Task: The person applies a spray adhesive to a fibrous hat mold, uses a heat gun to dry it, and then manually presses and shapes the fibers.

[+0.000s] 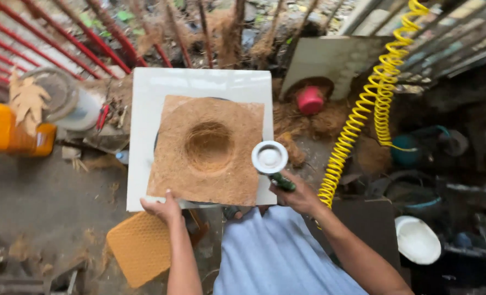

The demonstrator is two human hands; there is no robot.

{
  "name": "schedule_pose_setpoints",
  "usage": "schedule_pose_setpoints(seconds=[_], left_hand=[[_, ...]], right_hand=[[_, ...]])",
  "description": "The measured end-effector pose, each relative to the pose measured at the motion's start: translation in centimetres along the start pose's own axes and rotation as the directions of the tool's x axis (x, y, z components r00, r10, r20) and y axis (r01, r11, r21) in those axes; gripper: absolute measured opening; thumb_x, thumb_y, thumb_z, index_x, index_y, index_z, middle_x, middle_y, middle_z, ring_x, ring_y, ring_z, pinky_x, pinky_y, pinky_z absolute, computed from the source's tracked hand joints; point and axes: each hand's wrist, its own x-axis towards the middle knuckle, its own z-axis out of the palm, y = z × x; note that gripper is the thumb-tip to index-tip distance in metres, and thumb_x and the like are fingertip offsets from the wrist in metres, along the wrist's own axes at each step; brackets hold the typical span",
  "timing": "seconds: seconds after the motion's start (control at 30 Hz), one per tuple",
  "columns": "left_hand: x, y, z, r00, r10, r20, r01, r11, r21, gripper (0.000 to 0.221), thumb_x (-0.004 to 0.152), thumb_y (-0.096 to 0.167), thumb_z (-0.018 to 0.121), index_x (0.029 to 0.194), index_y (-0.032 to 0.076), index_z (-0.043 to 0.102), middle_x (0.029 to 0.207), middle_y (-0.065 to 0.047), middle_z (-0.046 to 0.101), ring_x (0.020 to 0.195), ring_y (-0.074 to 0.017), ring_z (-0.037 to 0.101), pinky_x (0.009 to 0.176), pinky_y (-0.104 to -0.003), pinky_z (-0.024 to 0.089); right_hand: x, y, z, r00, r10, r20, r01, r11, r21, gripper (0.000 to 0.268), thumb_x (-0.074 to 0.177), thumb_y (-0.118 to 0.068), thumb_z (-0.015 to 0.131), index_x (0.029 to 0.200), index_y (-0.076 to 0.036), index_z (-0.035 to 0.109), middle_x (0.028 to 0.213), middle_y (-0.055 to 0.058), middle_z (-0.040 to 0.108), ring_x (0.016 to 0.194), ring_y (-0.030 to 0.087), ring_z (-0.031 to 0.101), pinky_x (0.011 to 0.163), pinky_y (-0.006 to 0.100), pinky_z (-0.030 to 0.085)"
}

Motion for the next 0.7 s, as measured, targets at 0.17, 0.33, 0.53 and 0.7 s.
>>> schedule_pose_setpoints(seconds=[0.17, 0.33, 0.53, 0.7], left_hand=[[0.6, -2.0, 3.0, 0.869, -0.435, 0.237, 0.495, 0.783, -0.376, 0.086, 0.099, 0.005, 0.070, 0.158, 0.035, 0.015, 0.150, -0.027, 0.038, 0.129, -0.0446, 0.056, 0.098, -0.067, 0.052], [-0.1, -7.9, 4.9, 0.844, -0.416, 0.338, 0.536, 0.649, -0.540, 0.031, 0.095, 0.009, 0.074, 0.120, 0.010, 0.056, 0.105, -0.016, 0.059, 0.095, -0.0372, 0.067, 0.080, -0.063, 0.055], [-7.5, -5.2, 3.9, 0.754, -0.568, 0.332, 0.650, 0.566, -0.507, 0.027, 0.095, 0.013, 0.074, 0.115, 0.005, 0.057, 0.097, -0.018, 0.062, 0.090, -0.0383, 0.069, 0.085, -0.058, 0.058], [-10.7, -4.9, 3.7, 0.744, -0.581, 0.330, 0.658, 0.546, -0.519, 0.036, 0.090, 0.012, 0.078, 0.117, 0.009, 0.054, 0.087, -0.007, 0.061, 0.072, -0.0205, 0.064, 0.077, -0.042, 0.065]], right_hand=[[-1.2, -3.9, 0.8, 0.997, 0.060, 0.039, -0.057, 0.996, -0.073, 0.042, 0.090, -0.014, 0.077, 0.132, -0.018, 0.072, 0.092, 0.015, 0.080, 0.070, 0.017, 0.074, 0.069, 0.038, 0.057], [0.7, -1.2, 0.4, 0.989, -0.076, 0.128, 0.092, 0.988, -0.121, 0.040, 0.088, -0.010, 0.079, 0.128, -0.008, 0.072, 0.118, 0.018, 0.075, 0.112, 0.025, 0.066, 0.101, 0.049, 0.047], [2.8, -1.7, -1.8, 0.963, 0.191, 0.190, -0.111, 0.923, -0.369, 0.023, 0.094, -0.018, 0.070, 0.116, -0.015, 0.073, 0.083, 0.007, 0.074, 0.084, 0.022, 0.069, 0.084, 0.039, 0.051], [4.2, -3.0, -1.0, 0.937, 0.285, 0.201, -0.171, 0.877, -0.449, 0.009, 0.096, -0.021, 0.066, 0.102, -0.019, 0.073, 0.076, 0.004, 0.071, 0.075, 0.019, 0.063, 0.076, 0.037, 0.048]])
